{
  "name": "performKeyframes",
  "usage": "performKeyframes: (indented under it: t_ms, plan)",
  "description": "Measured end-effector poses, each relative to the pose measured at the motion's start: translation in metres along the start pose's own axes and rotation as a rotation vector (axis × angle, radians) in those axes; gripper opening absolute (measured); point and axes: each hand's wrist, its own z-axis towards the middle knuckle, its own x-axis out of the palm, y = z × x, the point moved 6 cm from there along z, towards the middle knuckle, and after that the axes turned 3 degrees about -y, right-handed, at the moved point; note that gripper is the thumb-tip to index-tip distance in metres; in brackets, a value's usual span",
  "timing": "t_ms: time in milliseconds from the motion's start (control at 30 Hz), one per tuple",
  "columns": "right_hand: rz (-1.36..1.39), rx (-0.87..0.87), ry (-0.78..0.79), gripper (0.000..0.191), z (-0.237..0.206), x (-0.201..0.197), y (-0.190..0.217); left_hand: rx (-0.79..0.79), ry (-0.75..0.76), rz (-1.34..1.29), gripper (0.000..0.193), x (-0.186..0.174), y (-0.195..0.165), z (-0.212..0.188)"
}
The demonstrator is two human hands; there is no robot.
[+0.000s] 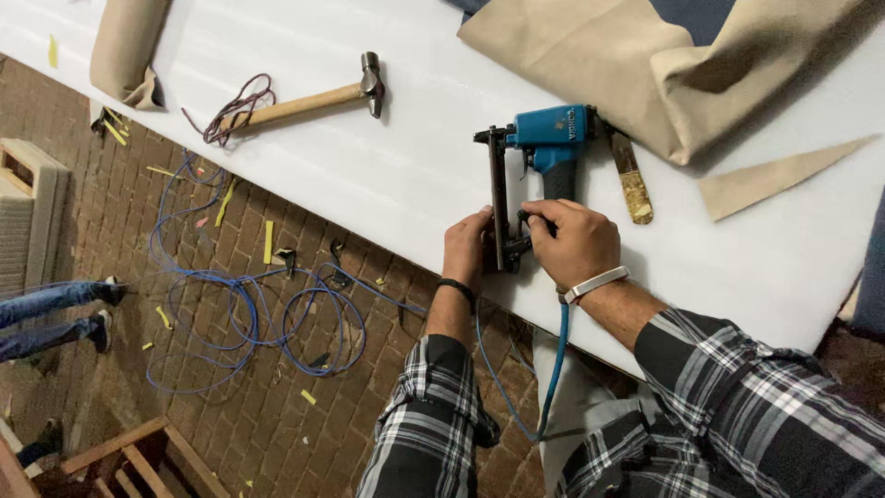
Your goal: The person picks up a pneumatic nail gun from the work table, loads fasteners into it and works the mechanism, then handles a metal ruler and fabric pieces on the table. For a long stretch they fidget with a red string bracelet on their wrist before standing back from the table.
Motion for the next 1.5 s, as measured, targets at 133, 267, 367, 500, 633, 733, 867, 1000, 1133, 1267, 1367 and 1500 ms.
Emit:
performKeyframes:
  t_ms: [133,267,367,500,633,733,867,1000,1133,1267,1367,1500]
  plan:
    - [-0.006,-0.037,-0.016,0.021,-0.001,0.000,0.001,0.057,-0.011,0.082,0.035,-0.001,0.000,0.004]
    - [0.002,-0.065,-0.039,0.022,-0.003,-0.001,0.002,0.082,0.018,0.039,0.035,0.001,-0.002,0.003]
    - [0.000,-0.054,-0.028,0.020,-0.002,0.000,0.001,0.011,0.018,0.020,0.033,0.001,-0.002,-0.001]
    - [-0.021,-0.017,-0.030,0.019,0.000,0.000,0.000,0.059,-0.010,0.081,0.034,0.000,-0.006,0.000]
    - [-0.040,0.024,0.003,0.020,0.001,0.001,0.002,0.075,-0.022,0.086,0.037,-0.004,0.001,0.007]
    - [-0.007,0.113,0.025,0.020,0.001,0.000,0.003,0.094,-0.015,0.083,0.037,-0.007,0.008,0.010]
    - [-0.091,0.216,0.110,0.019,0.003,0.000,0.003,0.069,0.002,0.061,0.036,-0.006,0.011,0.010]
    - [-0.108,0.201,0.163,0.019,0.009,-0.001,0.003,0.068,0.027,0.014,0.033,-0.003,0.006,0.006]
    - [-0.049,0.081,0.151,0.021,0.007,-0.006,0.002,0.063,0.036,0.000,0.034,-0.004,0.010,0.005]
    - [-0.072,-0.011,0.050,0.024,-0.007,-0.005,0.009,0.209,-0.004,0.117,0.041,-0.006,0.010,0.007]
    - [-0.125,0.005,0.060,0.024,-0.012,-0.001,0.012,0.177,-0.018,0.120,0.037,-0.009,0.013,0.011]
    - [-0.211,0.046,0.149,0.030,-0.011,0.000,0.018,0.182,0.020,0.131,0.040,-0.012,0.013,0.013]
